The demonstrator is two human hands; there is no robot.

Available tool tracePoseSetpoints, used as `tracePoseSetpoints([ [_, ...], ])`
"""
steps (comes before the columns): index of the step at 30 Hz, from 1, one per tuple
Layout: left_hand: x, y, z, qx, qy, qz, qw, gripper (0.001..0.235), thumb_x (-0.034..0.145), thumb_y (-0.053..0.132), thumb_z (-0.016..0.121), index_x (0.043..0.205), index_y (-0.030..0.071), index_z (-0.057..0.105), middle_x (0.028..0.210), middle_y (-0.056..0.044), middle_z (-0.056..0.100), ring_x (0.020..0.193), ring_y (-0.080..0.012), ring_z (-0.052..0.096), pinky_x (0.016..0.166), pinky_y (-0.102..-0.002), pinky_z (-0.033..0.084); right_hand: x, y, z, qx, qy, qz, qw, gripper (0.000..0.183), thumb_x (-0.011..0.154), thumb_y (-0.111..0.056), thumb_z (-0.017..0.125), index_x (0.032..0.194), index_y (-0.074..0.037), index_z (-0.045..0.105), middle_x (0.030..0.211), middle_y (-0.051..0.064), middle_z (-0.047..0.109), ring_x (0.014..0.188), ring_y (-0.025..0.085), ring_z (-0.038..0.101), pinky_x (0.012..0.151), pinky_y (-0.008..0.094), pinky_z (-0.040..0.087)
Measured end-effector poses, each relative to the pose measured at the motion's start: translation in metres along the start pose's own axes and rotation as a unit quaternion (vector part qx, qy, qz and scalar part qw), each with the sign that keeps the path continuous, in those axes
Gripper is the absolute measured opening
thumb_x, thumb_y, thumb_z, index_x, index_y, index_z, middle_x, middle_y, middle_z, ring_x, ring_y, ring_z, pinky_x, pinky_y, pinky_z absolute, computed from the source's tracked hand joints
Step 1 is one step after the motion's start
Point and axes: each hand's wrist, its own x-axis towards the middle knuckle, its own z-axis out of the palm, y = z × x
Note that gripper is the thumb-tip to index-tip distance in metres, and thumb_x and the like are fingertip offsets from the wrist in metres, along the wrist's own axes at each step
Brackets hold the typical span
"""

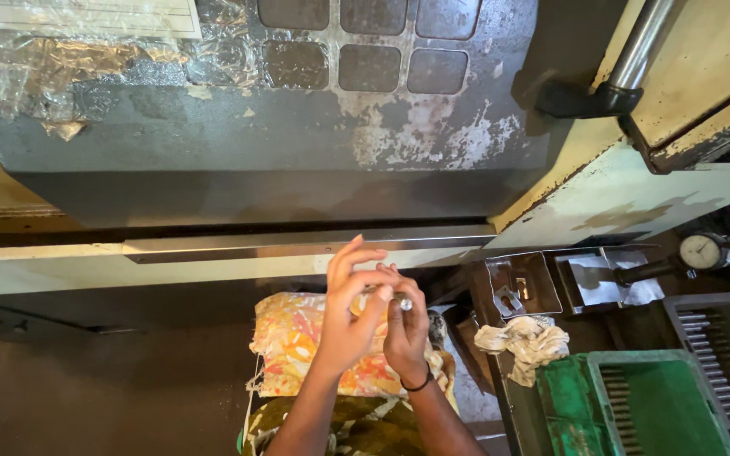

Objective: The person repeatedly picks up cylindrical metal rods, opens a machine door, inserts each rod into a slot, closes the door, and places the rod into a green tray. The process is repeated for several rods.

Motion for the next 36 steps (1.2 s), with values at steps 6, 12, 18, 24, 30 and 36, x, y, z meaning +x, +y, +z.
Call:
tracePoseSetpoints([
  [6, 0.000, -0.001, 0.005, -0.020, -0.006, -0.010, 1.000, 0.024, 0.086, 0.012, 0.071, 0.110, 0.007, 0.069, 0.132, -0.013, 0.062, 0.148, -0.0405, 0.039, 0.121, -0.052, 0.028, -0.004, 0.014, -0.003, 0.016, -0.003, 0.006, 1.000, 0.025, 0.106, -0.011, 0.051, 0.128, 0.002, 0.054, 0.128, 0.015, 0.058, 0.121, 0.024, 0.058, 0.107, 0.037, 0.049],
  [12, 0.004, -0.003, 0.009, -0.022, 0.017, -0.050, 0.998, 0.018, 0.092, 0.013, 0.067, 0.109, 0.008, 0.070, 0.132, -0.011, 0.065, 0.148, -0.0390, 0.045, 0.122, -0.050, 0.034, -0.005, 0.017, -0.004, 0.000, -0.005, 0.044, 0.999, 0.022, 0.108, -0.008, 0.049, 0.127, 0.002, 0.055, 0.126, 0.014, 0.060, 0.117, 0.023, 0.061, 0.103, 0.034, 0.050],
  [18, 0.003, -0.001, 0.011, -0.031, -0.008, -0.021, 0.999, 0.023, 0.087, 0.012, 0.070, 0.109, 0.004, 0.068, 0.130, -0.014, 0.062, 0.142, -0.0394, 0.044, 0.119, -0.050, 0.032, -0.006, 0.021, -0.006, -0.011, -0.007, 0.031, 0.999, 0.028, 0.103, -0.004, 0.050, 0.130, 0.003, 0.053, 0.126, 0.013, 0.058, 0.119, 0.022, 0.058, 0.105, 0.034, 0.046],
  [24, 0.008, -0.007, 0.013, -0.023, 0.024, -0.039, 0.999, 0.018, 0.092, 0.012, 0.067, 0.109, 0.006, 0.069, 0.128, -0.012, 0.066, 0.142, -0.0372, 0.050, 0.122, -0.049, 0.035, -0.003, 0.021, -0.003, 0.033, 0.006, 0.069, 0.997, 0.022, 0.108, -0.009, 0.049, 0.126, 0.002, 0.054, 0.127, 0.013, 0.059, 0.118, 0.022, 0.060, 0.104, 0.035, 0.049],
  [30, 0.006, -0.011, 0.013, -0.019, 0.012, -0.034, 0.999, 0.022, 0.090, 0.013, 0.070, 0.110, 0.006, 0.068, 0.129, -0.012, 0.064, 0.141, -0.0377, 0.048, 0.120, -0.048, 0.034, -0.001, 0.016, -0.003, 0.010, -0.005, 0.024, 1.000, 0.022, 0.109, -0.009, 0.049, 0.128, 0.002, 0.053, 0.128, 0.013, 0.058, 0.121, 0.023, 0.059, 0.108, 0.035, 0.048],
  [36, 0.010, -0.019, 0.011, -0.023, 0.019, -0.038, 0.999, 0.023, 0.089, 0.013, 0.071, 0.110, 0.006, 0.067, 0.128, -0.012, 0.065, 0.141, -0.0373, 0.049, 0.120, -0.048, 0.034, 0.003, 0.015, 0.000, -0.009, -0.006, 0.046, 0.999, 0.021, 0.107, -0.004, 0.046, 0.127, 0.001, 0.054, 0.132, 0.014, 0.058, 0.124, 0.022, 0.058, 0.108, 0.035, 0.047],
])
